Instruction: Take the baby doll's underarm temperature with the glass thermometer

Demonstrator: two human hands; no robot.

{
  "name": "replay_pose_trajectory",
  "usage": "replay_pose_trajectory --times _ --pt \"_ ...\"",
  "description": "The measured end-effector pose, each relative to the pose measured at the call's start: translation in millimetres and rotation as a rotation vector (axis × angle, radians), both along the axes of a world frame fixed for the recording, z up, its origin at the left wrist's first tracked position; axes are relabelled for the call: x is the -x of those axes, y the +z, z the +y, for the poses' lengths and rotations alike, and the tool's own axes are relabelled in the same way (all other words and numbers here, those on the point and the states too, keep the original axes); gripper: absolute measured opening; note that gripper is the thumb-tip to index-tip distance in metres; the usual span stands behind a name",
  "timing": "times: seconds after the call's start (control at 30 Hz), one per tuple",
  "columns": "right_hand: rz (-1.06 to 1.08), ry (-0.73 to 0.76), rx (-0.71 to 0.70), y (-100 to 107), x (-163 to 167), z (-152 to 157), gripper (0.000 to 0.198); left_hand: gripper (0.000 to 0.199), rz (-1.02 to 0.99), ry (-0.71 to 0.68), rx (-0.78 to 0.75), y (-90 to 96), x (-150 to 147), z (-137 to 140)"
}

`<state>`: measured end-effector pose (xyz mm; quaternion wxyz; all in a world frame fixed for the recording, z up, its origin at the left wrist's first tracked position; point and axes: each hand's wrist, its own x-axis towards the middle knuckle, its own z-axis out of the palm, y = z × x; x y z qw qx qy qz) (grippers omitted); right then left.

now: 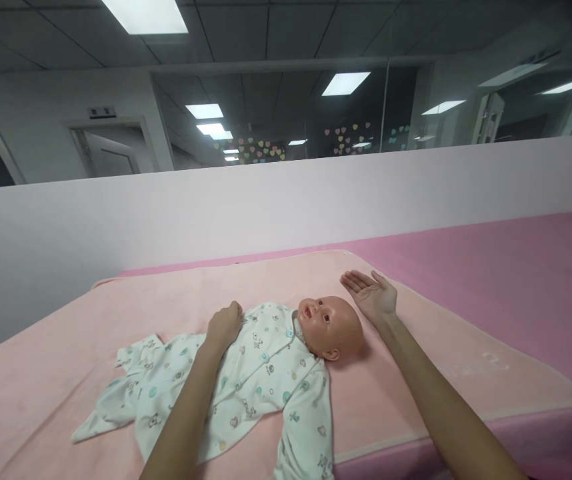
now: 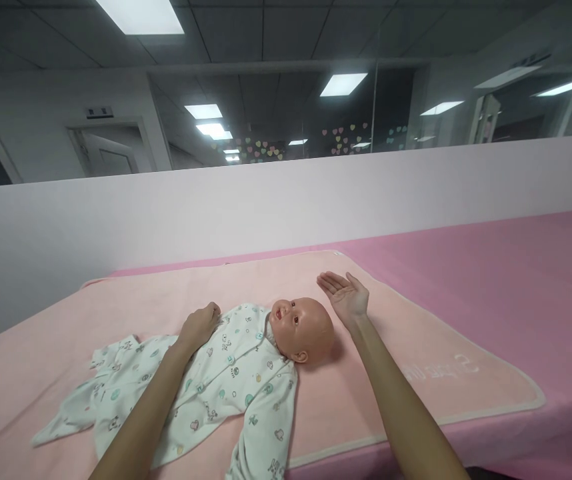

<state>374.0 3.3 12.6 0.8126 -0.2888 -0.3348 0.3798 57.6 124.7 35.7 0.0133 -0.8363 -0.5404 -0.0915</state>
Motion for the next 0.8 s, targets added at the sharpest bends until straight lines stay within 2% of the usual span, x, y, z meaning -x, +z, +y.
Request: replay_pose_trajectory --times 0.13,0.2,0.57,0.8 --pt "-0.403 0.141 0.218 4.8 24.4 -2.2 0.034 0.029 0.013 -0.004 0.014 -1.0 0.7 2.3" --pt "-0.528 0.189 0.284 6.8 32.4 -4.1 0.036 0.028 0.018 -0.007 0.018 -1.8 1.0 3.4" --pt "-0.525 0.184 0.305 5.5 31.4 -5.3 0.038 0.033 0.01 -0.006 -0.005 0.1 -0.6 0.1" --pt "-0.499 0.207 0.32 9.0 33.6 -8.5 0.038 0.024 -0.04 -0.026 0.001 0.4 -0.3 -0.9"
